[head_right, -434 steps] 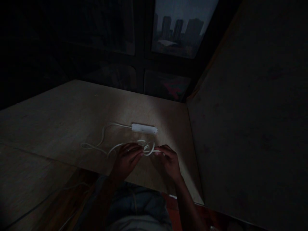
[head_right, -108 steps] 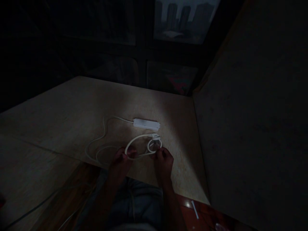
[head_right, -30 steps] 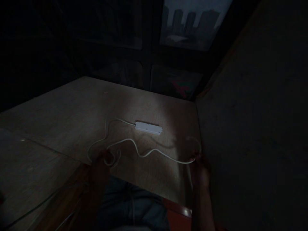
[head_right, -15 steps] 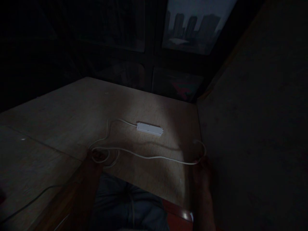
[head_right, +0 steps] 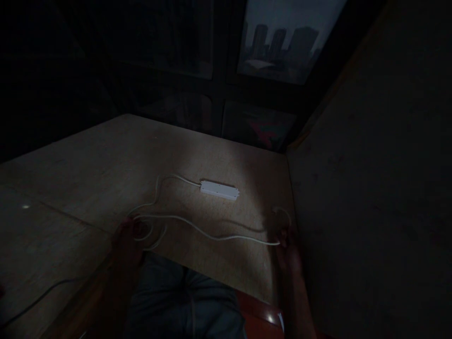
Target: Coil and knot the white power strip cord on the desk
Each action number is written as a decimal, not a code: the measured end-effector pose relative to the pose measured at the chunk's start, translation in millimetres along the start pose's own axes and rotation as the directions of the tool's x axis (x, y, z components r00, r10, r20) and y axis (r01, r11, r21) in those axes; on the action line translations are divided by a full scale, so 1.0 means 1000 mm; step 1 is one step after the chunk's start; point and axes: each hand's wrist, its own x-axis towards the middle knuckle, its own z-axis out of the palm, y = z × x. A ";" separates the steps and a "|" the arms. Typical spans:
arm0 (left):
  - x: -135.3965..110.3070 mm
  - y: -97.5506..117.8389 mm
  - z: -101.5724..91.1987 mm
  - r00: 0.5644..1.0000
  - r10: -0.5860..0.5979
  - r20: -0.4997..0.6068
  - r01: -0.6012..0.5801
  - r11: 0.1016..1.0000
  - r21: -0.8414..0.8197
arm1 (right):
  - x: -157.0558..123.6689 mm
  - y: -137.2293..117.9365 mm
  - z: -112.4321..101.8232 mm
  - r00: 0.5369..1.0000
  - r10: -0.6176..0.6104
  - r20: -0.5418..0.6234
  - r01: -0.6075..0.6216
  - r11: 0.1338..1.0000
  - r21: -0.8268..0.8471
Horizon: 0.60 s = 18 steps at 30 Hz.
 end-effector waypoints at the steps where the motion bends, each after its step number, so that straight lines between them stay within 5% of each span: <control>1: 0.000 0.001 -0.002 1.000 0.011 0.026 -0.013 0.998 0.058 | -0.001 0.001 0.001 1.000 0.023 -0.011 -0.022 1.000 0.020; 6: -0.001 0.010 -0.004 0.994 0.081 0.077 -0.100 0.953 0.285 | -0.013 0.003 0.000 0.987 0.130 -0.098 -0.136 0.989 -0.060; 11: -0.013 0.018 -0.001 0.946 0.215 0.244 -0.304 0.853 0.424 | -0.027 -0.003 -0.010 0.999 -0.002 -0.045 -0.018 0.896 -0.443; 14: -0.026 0.021 0.000 0.838 0.407 0.364 -0.544 0.675 0.498 | -0.035 -0.008 -0.013 0.991 -0.128 -0.042 0.083 0.828 -0.555; 18: -0.058 0.019 0.011 0.630 0.558 0.540 -0.775 0.420 0.472 | -0.051 -0.009 0.005 0.933 -0.352 0.079 0.310 0.670 -0.674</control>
